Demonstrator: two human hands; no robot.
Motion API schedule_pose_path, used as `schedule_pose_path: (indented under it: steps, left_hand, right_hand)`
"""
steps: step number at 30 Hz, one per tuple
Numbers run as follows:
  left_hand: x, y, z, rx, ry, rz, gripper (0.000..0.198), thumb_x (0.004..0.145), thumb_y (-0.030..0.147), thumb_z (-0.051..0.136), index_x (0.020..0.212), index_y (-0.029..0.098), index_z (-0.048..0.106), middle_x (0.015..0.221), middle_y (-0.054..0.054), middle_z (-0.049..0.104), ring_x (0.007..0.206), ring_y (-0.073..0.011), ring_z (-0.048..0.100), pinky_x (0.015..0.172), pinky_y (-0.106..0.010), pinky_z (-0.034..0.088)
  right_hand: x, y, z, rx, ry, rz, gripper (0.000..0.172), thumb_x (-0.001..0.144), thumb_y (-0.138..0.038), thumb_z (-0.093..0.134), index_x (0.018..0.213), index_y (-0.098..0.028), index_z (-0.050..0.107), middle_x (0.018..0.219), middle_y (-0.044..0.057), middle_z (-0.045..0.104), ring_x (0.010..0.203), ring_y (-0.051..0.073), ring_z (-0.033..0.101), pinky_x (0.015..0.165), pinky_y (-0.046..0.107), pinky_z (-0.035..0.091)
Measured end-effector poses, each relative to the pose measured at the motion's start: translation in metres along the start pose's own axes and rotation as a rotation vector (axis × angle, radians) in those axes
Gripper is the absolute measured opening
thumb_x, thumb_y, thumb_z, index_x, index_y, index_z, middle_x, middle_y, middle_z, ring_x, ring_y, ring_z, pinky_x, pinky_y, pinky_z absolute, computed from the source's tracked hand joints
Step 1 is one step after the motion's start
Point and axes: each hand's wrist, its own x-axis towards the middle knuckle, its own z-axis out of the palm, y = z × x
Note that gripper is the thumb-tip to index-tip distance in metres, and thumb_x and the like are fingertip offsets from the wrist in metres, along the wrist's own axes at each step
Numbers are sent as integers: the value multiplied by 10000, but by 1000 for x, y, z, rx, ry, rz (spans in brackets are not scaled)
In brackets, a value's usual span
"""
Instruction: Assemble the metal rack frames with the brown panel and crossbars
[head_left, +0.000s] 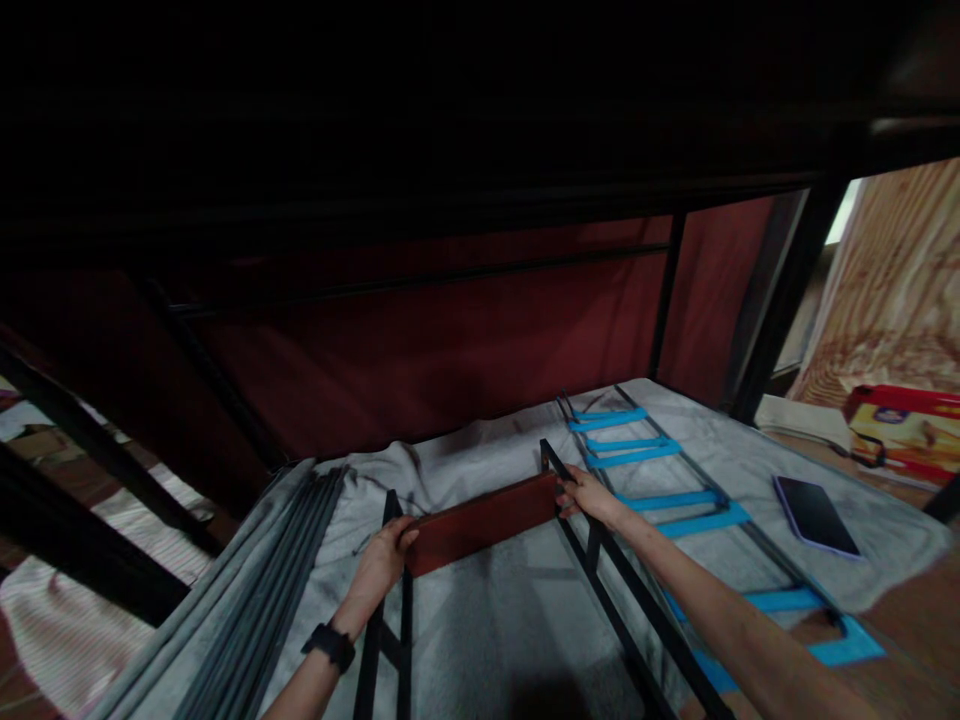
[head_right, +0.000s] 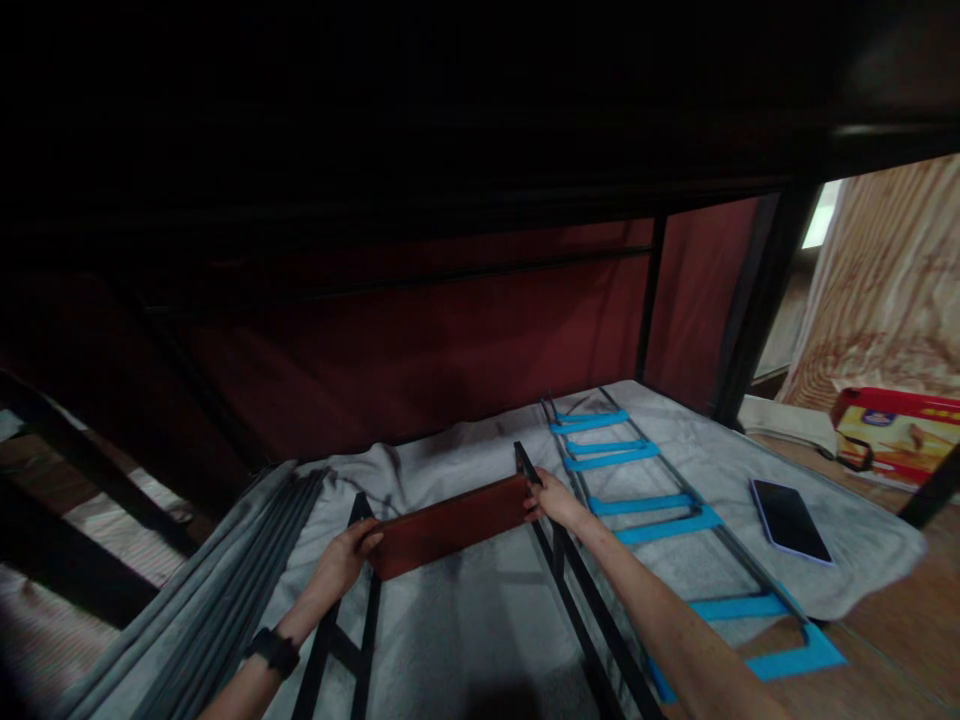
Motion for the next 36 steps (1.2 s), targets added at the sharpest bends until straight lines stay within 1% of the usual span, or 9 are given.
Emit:
schedule_pose_path:
  steps: [6, 9, 12, 15, 19, 22, 25, 30, 36]
  left_hand:
    - [-3, 9, -4, 193, -64, -13, 323, 908, 287, 421, 1118, 190, 646, 1162, -77, 691, 1062, -213, 644, 966, -328, 468]
    - [-11, 16, -5, 411, -31, -22, 345, 931, 301, 404, 1182, 205, 622, 1228, -88, 657, 1146, -283, 595, 1014, -474, 414]
    - [-18, 30, -4, 649, 103, 42, 345, 906, 297, 467, 1203, 210, 618, 1380, -105, 546, 1362, -381, 355, 1074, -658, 218]
    - [-13, 62, 8, 705, 117, 207, 443, 887, 306, 512, 1302, 154, 548, 1465, -157, 439, 1408, -351, 281, 1136, -585, 158]
    - [10, 129, 44, 557, -76, 442, 524, 904, 352, 502, 1384, 148, 450, 1454, -139, 457, 1355, -257, 395, 1144, -414, 261]
    - [30, 175, 78, 485, -134, 478, 543, 900, 312, 508, 1409, 156, 404, 1407, -127, 509, 1285, -248, 476, 1106, -391, 320]
    - [46, 201, 102, 458, -251, 434, 540, 898, 307, 504, 1413, 188, 391, 1266, -111, 617, 1106, -232, 607, 935, -334, 462]
    - [61, 204, 111, 489, -284, 384, 468, 908, 384, 483, 1372, 339, 447, 1071, -60, 692, 984, -232, 651, 854, -331, 481]
    - [68, 200, 111, 464, -258, 356, 459, 900, 404, 485, 1358, 386, 472, 1084, -43, 693, 989, -225, 647, 847, -324, 473]
  right_hand:
    - [2, 8, 8, 9, 41, -15, 380, 778, -178, 468, 1159, -186, 473, 819, 0, 541, 591, 99, 598, 497, 246, 553]
    - [3, 12, 9, 10, 52, -20, 381, 756, -206, 518, 1135, -192, 478, 781, -23, 536, 552, 88, 583, 477, 222, 531]
    - [4, 13, 8, 14, 57, -28, 381, 746, -235, 545, 1122, -198, 495, 761, -35, 528, 558, 88, 581, 489, 215, 531]
    - [4, 13, 7, 15, 57, -35, 364, 752, -228, 538, 1115, -199, 521, 756, -37, 516, 572, 85, 578, 506, 212, 536]
    - [4, 13, 6, 6, 52, -42, 364, 774, -211, 528, 1137, -200, 543, 774, -26, 535, 601, 91, 592, 537, 221, 550]
    - [3, 12, 7, 3, 41, -41, 369, 802, -212, 508, 1170, -202, 537, 808, -9, 568, 626, 96, 606, 574, 239, 563]
    - [3, 12, 7, -6, 4, -40, 380, 814, -210, 500, 1193, -213, 523, 839, -1, 601, 642, 96, 613, 609, 246, 568]
    - [3, 12, 7, -1, -6, -29, 447, 815, -237, 525, 1260, -241, 485, 941, 23, 626, 643, 107, 625, 623, 276, 573]
    - [0, 11, 7, -50, 1, -27, 494, 860, -269, 476, 1349, -234, 412, 1056, 59, 608, 689, 115, 642, 645, 275, 576]
